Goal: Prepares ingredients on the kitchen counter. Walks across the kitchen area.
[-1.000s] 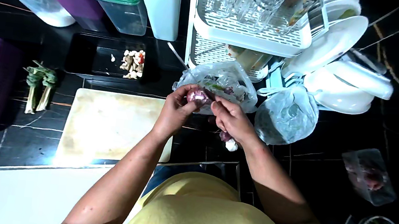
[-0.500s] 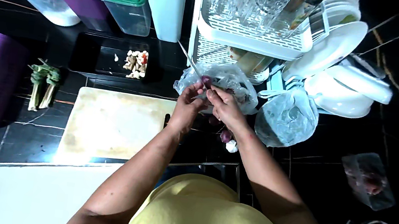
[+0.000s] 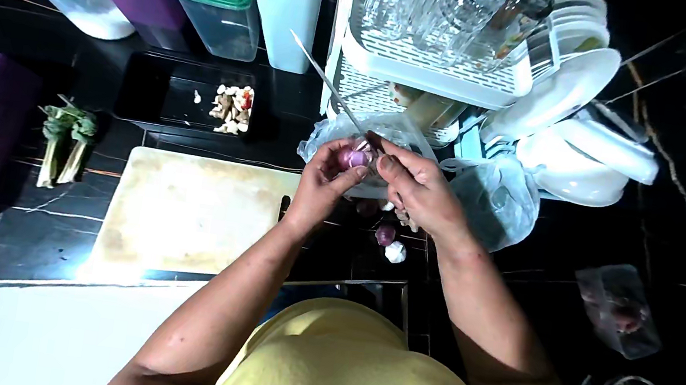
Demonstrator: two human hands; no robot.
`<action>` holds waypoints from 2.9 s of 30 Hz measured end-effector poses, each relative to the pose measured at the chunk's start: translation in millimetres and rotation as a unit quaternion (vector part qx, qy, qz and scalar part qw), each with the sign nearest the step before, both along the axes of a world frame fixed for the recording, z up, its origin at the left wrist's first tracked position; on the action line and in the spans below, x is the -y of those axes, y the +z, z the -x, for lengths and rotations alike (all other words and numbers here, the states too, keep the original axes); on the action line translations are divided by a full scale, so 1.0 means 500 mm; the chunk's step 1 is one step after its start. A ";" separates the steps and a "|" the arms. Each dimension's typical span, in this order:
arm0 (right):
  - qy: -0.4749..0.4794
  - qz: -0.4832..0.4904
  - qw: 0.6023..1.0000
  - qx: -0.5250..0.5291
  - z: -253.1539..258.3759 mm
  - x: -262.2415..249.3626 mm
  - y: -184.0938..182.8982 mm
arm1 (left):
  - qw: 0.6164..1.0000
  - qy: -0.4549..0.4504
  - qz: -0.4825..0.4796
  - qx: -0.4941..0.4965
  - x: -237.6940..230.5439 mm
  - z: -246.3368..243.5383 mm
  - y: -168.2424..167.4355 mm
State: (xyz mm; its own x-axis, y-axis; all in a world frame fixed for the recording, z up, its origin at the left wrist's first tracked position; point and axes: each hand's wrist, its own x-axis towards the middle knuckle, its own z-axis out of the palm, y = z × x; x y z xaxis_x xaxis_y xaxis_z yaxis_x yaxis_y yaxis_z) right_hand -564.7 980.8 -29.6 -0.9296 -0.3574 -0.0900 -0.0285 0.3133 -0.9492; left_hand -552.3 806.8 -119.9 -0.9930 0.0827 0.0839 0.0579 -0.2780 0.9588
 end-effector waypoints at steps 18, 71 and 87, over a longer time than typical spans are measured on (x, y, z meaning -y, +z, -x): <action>-0.016 -0.217 0.975 -0.045 0.047 -0.033 -0.127 | 0.990 -0.030 -0.019 0.133 0.038 -0.028 0.017; -0.005 0.066 0.988 0.136 0.012 -0.025 -0.110 | 0.994 -0.087 0.026 0.066 0.075 -0.023 0.012; 0.139 -0.154 0.957 -0.204 0.003 0.005 -0.115 | 0.996 -0.028 0.083 0.037 0.066 -0.027 0.004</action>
State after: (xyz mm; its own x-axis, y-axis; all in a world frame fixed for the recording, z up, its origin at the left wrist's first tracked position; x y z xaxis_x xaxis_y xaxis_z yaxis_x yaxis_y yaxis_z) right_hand -566.1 978.2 -87.3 -0.7825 -0.6109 0.1200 -0.5005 0.5027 -0.7048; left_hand -538.9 773.7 -118.0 -0.9893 0.1456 -0.0083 -0.0256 -0.1171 0.9928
